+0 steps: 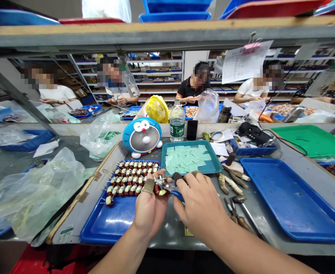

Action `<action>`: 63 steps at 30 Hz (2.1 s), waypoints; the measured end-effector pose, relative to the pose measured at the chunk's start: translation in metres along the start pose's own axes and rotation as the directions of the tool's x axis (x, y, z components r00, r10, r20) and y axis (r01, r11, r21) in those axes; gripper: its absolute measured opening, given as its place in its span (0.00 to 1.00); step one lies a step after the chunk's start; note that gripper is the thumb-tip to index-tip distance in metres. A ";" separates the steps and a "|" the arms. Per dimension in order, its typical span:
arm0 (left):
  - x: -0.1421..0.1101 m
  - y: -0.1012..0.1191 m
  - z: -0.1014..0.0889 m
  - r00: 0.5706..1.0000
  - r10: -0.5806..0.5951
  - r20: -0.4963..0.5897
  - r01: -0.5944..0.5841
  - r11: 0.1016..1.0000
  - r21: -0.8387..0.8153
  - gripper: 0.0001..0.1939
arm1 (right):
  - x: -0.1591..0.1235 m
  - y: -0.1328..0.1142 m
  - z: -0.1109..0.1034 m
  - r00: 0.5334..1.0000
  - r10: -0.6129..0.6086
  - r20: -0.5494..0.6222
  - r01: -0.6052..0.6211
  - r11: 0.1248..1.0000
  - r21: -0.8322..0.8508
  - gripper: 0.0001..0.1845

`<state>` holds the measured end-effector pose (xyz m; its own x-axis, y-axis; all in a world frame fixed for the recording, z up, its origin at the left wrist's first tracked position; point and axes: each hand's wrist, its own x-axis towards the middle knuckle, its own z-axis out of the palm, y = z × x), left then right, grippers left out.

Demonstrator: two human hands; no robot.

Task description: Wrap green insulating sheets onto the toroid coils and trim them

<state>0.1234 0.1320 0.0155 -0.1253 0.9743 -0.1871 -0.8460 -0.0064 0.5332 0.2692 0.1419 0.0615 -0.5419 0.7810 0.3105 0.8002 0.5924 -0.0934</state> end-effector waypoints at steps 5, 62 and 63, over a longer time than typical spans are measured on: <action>-0.002 -0.003 0.002 0.999 0.019 0.037 -0.019 1.000 0.015 0.22 | 0.004 -0.005 -0.001 0.999 0.033 0.039 -0.035 0.999 0.035 0.08; -0.026 -0.003 -0.004 0.974 0.214 0.073 -0.225 0.952 0.207 0.19 | -0.007 -0.019 -0.012 0.954 0.287 0.085 -0.286 0.787 0.547 0.18; -0.026 -0.003 -0.004 0.974 0.220 0.061 -0.227 0.953 0.200 0.19 | -0.007 -0.017 -0.015 0.944 0.304 0.126 -0.320 0.754 0.574 0.18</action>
<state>0.1269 0.1061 0.0153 -0.2760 0.9610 -0.0148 -0.6739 -0.1825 0.7159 0.2626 0.1236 0.0752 -0.3006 0.9426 0.1452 0.6288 0.3103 -0.7130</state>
